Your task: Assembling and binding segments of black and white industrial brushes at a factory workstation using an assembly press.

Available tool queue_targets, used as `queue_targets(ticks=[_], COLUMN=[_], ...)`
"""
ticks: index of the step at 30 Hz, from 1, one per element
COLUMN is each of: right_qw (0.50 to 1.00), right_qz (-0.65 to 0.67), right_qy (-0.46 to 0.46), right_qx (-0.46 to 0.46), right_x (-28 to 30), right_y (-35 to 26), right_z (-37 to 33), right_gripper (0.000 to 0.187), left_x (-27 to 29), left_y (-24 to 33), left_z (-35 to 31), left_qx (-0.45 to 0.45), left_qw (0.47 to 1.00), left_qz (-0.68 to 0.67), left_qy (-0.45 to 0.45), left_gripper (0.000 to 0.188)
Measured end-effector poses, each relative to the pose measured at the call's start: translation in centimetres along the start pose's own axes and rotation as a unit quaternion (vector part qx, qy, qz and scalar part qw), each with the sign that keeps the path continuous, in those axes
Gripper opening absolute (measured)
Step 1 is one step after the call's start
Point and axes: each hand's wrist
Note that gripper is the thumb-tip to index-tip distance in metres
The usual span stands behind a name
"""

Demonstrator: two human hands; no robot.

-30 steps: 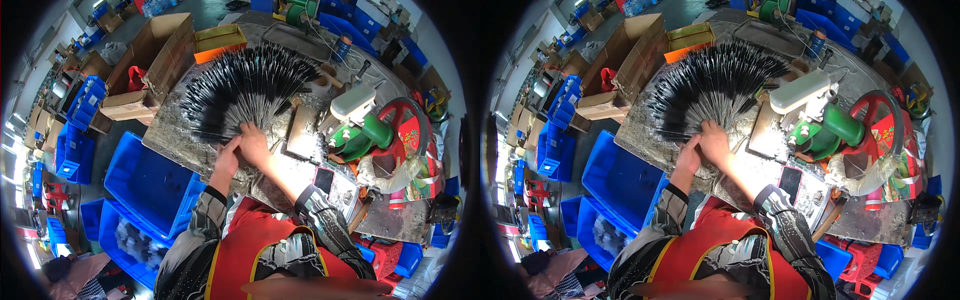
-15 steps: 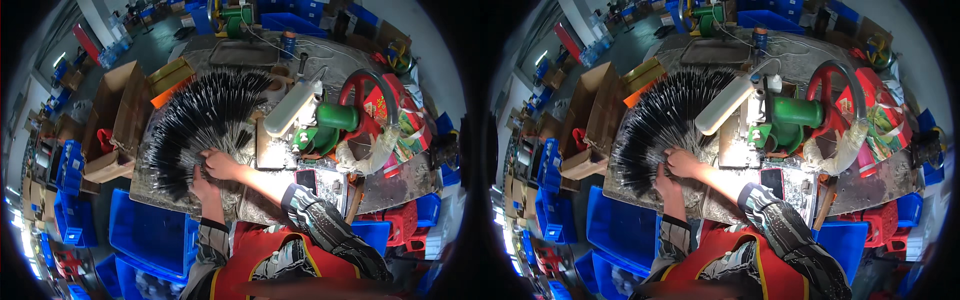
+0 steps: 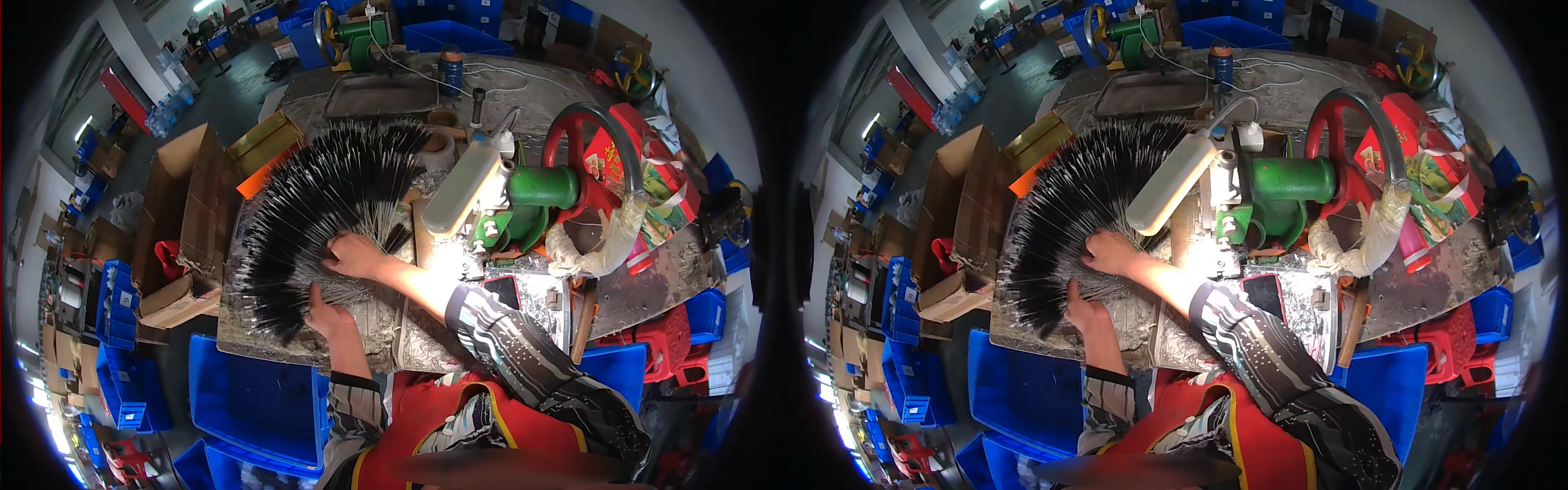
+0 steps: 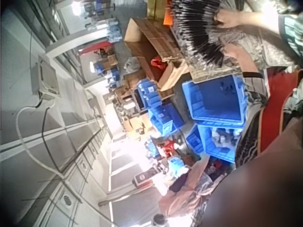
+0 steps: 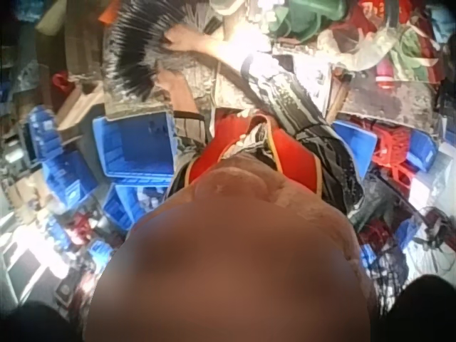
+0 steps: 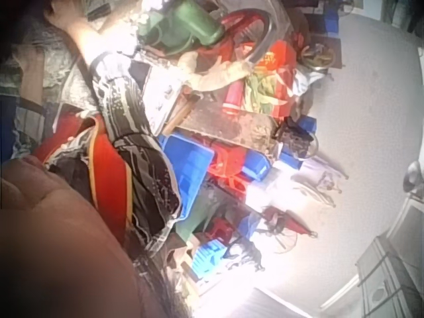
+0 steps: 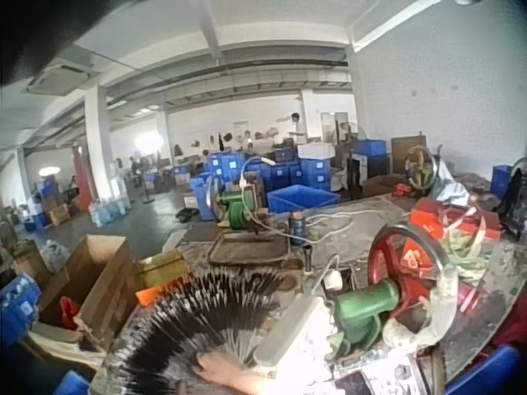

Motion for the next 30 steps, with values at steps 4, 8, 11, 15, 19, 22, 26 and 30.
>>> queue_targets(ticks=[4, 8, 11, 15, 19, 22, 26, 30], right_qw=[0.990, 0.986, 0.990, 0.992, 0.990, 0.978, 0.961, 0.978], right_qz=[0.110, 0.047, 0.072, 0.100, 0.063, 0.115, 0.105, 0.184], right_qy=[0.057, -0.033, -0.049, -0.059, -0.005, 0.045, -0.021, -0.036], right_qx=[0.069, 0.155, 0.114, 0.040, 0.124, 0.168, 0.255, 0.093], right_x=[0.2, -2.8, -2.4, -1.7, -2.4, -3.2, -3.2, -2.3], right_y=[-2.1, -3.1, -1.1, -1.6, -2.9, -3.8, -4.2, -4.8], right_z=[-1.1, -1.8, -1.6, -1.3, -1.2, -1.6, -2.3, -2.0], right_gripper=[0.021, 0.016, 0.020, 0.028, 0.016, 0.011, 0.010, 0.014], left_x=[1.8, 2.4, 1.5, 2.8, 3.0, 2.5, 3.1, 2.9], left_y=[-0.9, -0.7, 0.6, 0.3, 0.2, 1.1, 0.6, 2.0], left_z=[-0.8, -1.8, -2.8, -1.4, -1.0, -1.5, 0.2, -0.6], left_qx=[0.027, -0.005, -0.004, -0.008, 0.010, 0.090, 0.041, 0.032], left_qw=[0.998, 0.997, 0.999, 0.997, 0.994, 0.986, 0.992, 0.996], left_qz=[-0.060, -0.030, 0.009, -0.036, -0.066, -0.129, -0.112, -0.080], left_qy=[-0.010, -0.065, -0.044, -0.068, -0.081, -0.057, -0.050, 0.020], left_gripper=[0.029, 0.031, 0.030, 0.027, 0.027, 0.028, 0.026, 0.023])
Point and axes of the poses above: each hand's wrist, its own z-axis towards the middle knuckle, its own x-axis out of the back of the hand, y = z × x, and after that the axes turned 1 degree about -y, right-handed
